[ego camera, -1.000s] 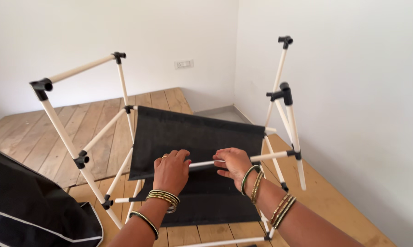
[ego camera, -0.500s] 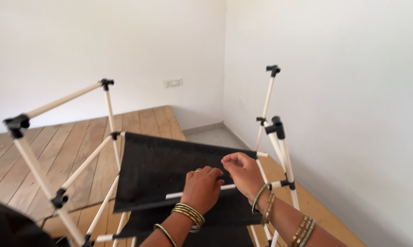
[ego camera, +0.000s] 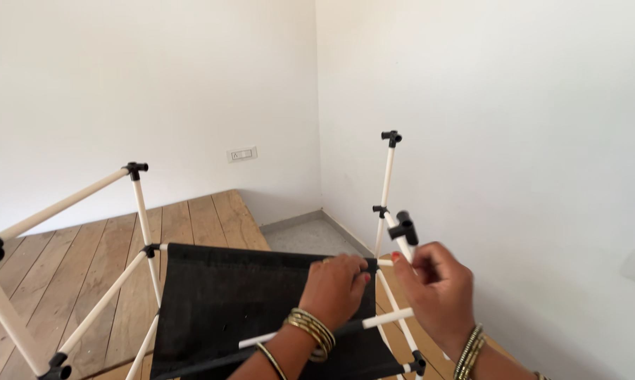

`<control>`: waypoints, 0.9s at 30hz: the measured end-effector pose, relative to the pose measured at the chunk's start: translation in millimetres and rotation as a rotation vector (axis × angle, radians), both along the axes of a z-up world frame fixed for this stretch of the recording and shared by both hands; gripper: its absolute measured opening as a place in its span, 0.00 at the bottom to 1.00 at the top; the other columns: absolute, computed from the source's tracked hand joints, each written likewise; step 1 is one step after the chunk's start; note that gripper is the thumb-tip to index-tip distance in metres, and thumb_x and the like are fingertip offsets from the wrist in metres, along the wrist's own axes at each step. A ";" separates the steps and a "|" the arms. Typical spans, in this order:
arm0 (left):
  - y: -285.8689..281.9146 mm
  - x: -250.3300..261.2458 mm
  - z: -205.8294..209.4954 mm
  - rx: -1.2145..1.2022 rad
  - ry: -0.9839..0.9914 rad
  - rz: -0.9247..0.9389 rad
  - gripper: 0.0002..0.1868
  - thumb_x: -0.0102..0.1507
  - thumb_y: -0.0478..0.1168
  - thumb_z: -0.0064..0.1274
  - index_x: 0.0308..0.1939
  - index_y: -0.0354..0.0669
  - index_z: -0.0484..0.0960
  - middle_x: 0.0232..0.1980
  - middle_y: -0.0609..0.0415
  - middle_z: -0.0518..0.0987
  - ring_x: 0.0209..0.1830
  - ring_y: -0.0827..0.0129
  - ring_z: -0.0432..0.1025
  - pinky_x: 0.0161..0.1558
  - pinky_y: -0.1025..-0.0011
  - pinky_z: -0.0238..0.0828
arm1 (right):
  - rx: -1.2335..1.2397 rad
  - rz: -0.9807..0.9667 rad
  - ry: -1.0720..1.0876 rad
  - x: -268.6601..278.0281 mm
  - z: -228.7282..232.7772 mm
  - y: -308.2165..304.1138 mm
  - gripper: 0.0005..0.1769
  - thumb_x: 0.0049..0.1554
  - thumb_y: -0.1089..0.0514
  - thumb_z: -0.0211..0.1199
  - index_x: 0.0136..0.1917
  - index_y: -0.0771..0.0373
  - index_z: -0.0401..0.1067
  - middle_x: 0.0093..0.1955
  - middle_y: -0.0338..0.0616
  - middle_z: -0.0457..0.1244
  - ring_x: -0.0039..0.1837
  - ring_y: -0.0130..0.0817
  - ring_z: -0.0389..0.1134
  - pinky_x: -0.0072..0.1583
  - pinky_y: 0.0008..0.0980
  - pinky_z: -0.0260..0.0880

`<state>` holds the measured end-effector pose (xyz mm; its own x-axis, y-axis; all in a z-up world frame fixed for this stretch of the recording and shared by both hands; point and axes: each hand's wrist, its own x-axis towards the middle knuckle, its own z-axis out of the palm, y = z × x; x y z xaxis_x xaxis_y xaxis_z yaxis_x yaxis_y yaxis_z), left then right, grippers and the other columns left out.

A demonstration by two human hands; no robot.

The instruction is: The person disassembles a three-tier fabric shelf by removing black plastic connectors and white PVC pipes, then detaching the black fabric shelves from the frame. The components are placed on a wooden table.

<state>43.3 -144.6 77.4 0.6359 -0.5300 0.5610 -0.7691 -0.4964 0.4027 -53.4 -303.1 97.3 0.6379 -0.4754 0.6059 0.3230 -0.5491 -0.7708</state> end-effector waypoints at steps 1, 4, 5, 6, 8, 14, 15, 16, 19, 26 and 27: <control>-2.0 -1.6 -3.9 0.004 -0.005 -0.010 0.10 0.63 0.43 0.53 0.46 0.46 0.82 0.46 0.53 0.81 0.49 0.56 0.74 0.52 0.54 0.63 | 0.016 -0.041 -0.017 -0.7 -0.4 -4.6 0.15 0.54 0.57 0.73 0.43 0.69 0.70 0.32 0.44 0.61 0.33 0.26 0.57 0.35 0.28 0.58; -9.2 -4.6 -13.6 0.138 0.108 0.004 0.11 0.65 0.44 0.52 0.48 0.46 0.81 0.45 0.52 0.80 0.49 0.57 0.74 0.55 0.55 0.62 | -0.100 -0.105 -0.151 1.5 -0.5 -13.8 0.21 0.52 0.54 0.73 0.51 0.67 0.68 0.36 0.41 0.60 0.39 0.26 0.58 0.41 0.27 0.62; -11.3 -6.2 -17.0 0.149 0.123 0.003 0.12 0.65 0.45 0.52 0.48 0.46 0.81 0.46 0.52 0.80 0.50 0.57 0.74 0.55 0.55 0.62 | -0.167 -0.116 -0.209 2.5 -0.3 -16.1 0.23 0.51 0.53 0.73 0.54 0.66 0.69 0.38 0.39 0.61 0.41 0.26 0.59 0.44 0.26 0.65; -13.1 -8.0 -20.3 0.160 0.138 0.001 0.12 0.65 0.45 0.52 0.49 0.46 0.81 0.46 0.52 0.79 0.51 0.57 0.74 0.55 0.55 0.62 | -0.193 -0.105 -0.215 4.0 0.0 -17.5 0.22 0.52 0.52 0.72 0.53 0.66 0.70 0.41 0.38 0.63 0.44 0.26 0.62 0.46 0.26 0.65; -14.4 -9.8 -24.3 0.189 0.167 -0.013 0.15 0.65 0.47 0.53 0.51 0.45 0.80 0.47 0.52 0.79 0.52 0.57 0.73 0.56 0.55 0.62 | -0.246 -0.082 -0.228 8.1 0.7 -17.4 0.20 0.53 0.49 0.69 0.52 0.65 0.72 0.45 0.36 0.66 0.49 0.25 0.66 0.49 0.27 0.65; -22.7 -17.7 -40.5 0.289 0.268 -0.043 0.22 0.65 0.54 0.55 0.56 0.44 0.76 0.48 0.52 0.79 0.52 0.59 0.73 0.57 0.57 0.61 | 0.195 0.116 0.147 16.2 -10.1 -24.7 0.20 0.61 0.45 0.61 0.48 0.65 0.79 0.38 0.42 0.70 0.40 0.31 0.65 0.43 0.34 0.65; -22.8 -17.5 -42.5 0.314 0.275 -0.043 0.23 0.65 0.54 0.55 0.57 0.45 0.76 0.48 0.52 0.78 0.52 0.59 0.73 0.57 0.57 0.61 | 0.190 0.112 0.115 18.8 -11.2 -25.7 0.21 0.61 0.44 0.61 0.47 0.66 0.78 0.38 0.41 0.70 0.41 0.30 0.67 0.46 0.32 0.67; -22.5 -17.7 -44.4 0.339 0.282 -0.043 0.24 0.65 0.55 0.56 0.57 0.45 0.75 0.48 0.52 0.78 0.52 0.58 0.72 0.57 0.57 0.61 | 0.185 0.108 0.082 21.5 -11.7 -26.3 0.21 0.60 0.44 0.61 0.45 0.66 0.78 0.38 0.40 0.70 0.43 0.28 0.69 0.49 0.30 0.69; -19.7 -21.5 -50.4 0.336 0.289 -0.049 0.22 0.63 0.54 0.57 0.54 0.46 0.77 0.48 0.53 0.78 0.52 0.59 0.73 0.56 0.57 0.61 | 0.227 0.159 -0.001 26.4 -10.2 -29.7 0.22 0.60 0.43 0.60 0.45 0.66 0.77 0.38 0.39 0.70 0.44 0.26 0.71 0.52 0.29 0.74; -18.5 -24.0 -60.5 0.441 0.256 0.001 0.19 0.62 0.45 0.61 0.53 0.44 0.75 0.50 0.50 0.77 0.55 0.57 0.72 0.57 0.54 0.63 | 0.245 0.042 0.048 26.7 3.1 -54.2 0.26 0.61 0.39 0.59 0.46 0.66 0.77 0.39 0.44 0.71 0.44 0.31 0.74 0.51 0.33 0.73; -18.9 -23.7 -61.6 0.474 0.241 0.027 0.19 0.63 0.43 0.61 0.54 0.43 0.74 0.50 0.50 0.77 0.55 0.56 0.72 0.56 0.54 0.65 | 0.269 0.036 0.042 26.7 4.2 -58.7 0.26 0.61 0.39 0.59 0.46 0.66 0.77 0.39 0.44 0.71 0.44 0.31 0.74 0.51 0.33 0.73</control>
<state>19.7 -163.5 15.8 0.7343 -0.6715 0.0998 -0.6666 -0.6854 0.2931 -26.7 -361.8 101.4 0.6794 -0.5920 0.4335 0.3032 -0.3115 -0.9006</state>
